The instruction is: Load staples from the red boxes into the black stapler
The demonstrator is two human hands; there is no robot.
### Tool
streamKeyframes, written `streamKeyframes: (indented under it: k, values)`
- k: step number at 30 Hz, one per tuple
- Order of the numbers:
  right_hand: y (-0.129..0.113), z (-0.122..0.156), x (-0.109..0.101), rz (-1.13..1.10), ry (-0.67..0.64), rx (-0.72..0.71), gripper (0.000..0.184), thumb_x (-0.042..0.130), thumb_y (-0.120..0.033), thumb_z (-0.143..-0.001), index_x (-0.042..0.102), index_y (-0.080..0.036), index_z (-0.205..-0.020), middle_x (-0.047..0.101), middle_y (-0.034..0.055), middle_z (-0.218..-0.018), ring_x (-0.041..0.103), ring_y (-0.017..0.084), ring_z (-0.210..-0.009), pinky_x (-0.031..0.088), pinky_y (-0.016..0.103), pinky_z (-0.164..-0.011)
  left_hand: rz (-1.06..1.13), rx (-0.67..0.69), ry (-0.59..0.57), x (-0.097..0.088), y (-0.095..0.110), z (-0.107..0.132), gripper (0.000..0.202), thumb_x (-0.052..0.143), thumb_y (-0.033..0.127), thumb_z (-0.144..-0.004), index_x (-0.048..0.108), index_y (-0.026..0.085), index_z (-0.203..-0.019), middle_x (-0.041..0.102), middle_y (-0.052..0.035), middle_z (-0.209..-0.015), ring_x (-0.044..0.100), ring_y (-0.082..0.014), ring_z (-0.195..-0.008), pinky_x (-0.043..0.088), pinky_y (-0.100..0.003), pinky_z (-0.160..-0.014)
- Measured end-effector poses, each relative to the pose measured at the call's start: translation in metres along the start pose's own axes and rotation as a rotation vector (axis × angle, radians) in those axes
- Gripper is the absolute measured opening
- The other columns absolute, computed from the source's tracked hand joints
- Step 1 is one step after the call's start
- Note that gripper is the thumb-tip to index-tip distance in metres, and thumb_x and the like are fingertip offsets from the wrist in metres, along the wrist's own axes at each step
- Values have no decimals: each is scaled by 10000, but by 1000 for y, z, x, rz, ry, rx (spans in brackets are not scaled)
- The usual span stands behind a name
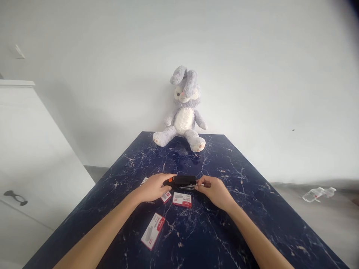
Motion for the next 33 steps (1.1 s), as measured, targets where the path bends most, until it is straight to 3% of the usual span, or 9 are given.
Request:
streamKeyframes:
  k: [3, 8, 12, 15, 21, 27, 33]
  values:
    - [8, 3, -22, -5, -49, 25, 164, 696, -378, -724, 666, -221, -691, 757, 21, -961, 683, 218, -809, 487, 300, -736, 4, -17, -1, -1, 1, 1, 512, 544, 347, -915, 479, 359, -1422, 588, -27, -1384, 578, -287, -1193, 466, -362, -931]
    - [34, 10, -59, 29, -79, 149, 183, 759, -382, -644, 744, -237, -754, 746, 12, -733, 675, 231, -705, 503, 339, -734, 11, -34, -9, -3, 4, 3, 517, 539, 338, -902, 489, 344, -1417, 621, -48, -1337, 639, -273, -1061, 488, -314, -790]
    - [36, 8, -69, -20, 51, 147, 222, 735, -413, -700, 780, -251, -846, 771, 39, -929, 699, 283, -892, 491, 402, -905, 31, -70, -22, -1, 2, 4, 509, 521, 375, -904, 486, 354, -1412, 652, -45, -1285, 685, -225, -820, 460, -281, -639]
    - [29, 6, -62, -62, 157, 111, 237, 730, -413, -722, 786, -257, -892, 761, 46, -1028, 692, 302, -973, 483, 428, -964, 52, -91, -25, 1, -4, 4, 496, 523, 415, -903, 501, 365, -1396, 670, -43, -1250, 685, -219, -769, 446, -276, -606]
    - [9, 8, -34, -56, 143, 46, 218, 718, -422, -749, 782, -263, -884, 734, 39, -1120, 693, 287, -979, 535, 412, -919, 61, -66, -26, 2, -7, 2, 517, 549, 390, -901, 486, 363, -1414, 662, -55, -1273, 692, -229, -837, 470, -290, -687]
    - [-9, 13, -36, 34, 257, -110, 233, 625, -432, -833, 774, -292, -946, 735, 35, -1110, 678, 281, -1000, 526, 403, -914, 63, -87, -25, 1, -8, 5, 490, 542, 405, -900, 511, 359, -1387, 703, -48, -1178, 691, -220, -765, 461, -281, -633]
    - [-8, 14, -30, 44, 220, -62, 223, 601, -409, -836, 745, -285, -952, 761, 31, -991, 703, 275, -927, 527, 370, -844, 60, -83, -6, -1, -8, 5, 480, 559, 414, -891, 531, 369, -1368, 699, -38, -1193, 696, -240, -855, 473, -295, -698]
Point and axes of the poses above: each hand's wrist, its own z-axis away from the middle knuckle, its own x-axis out of the palm, y = z × x, the point moved 8 cm from there along -z, towards the middle knuckle
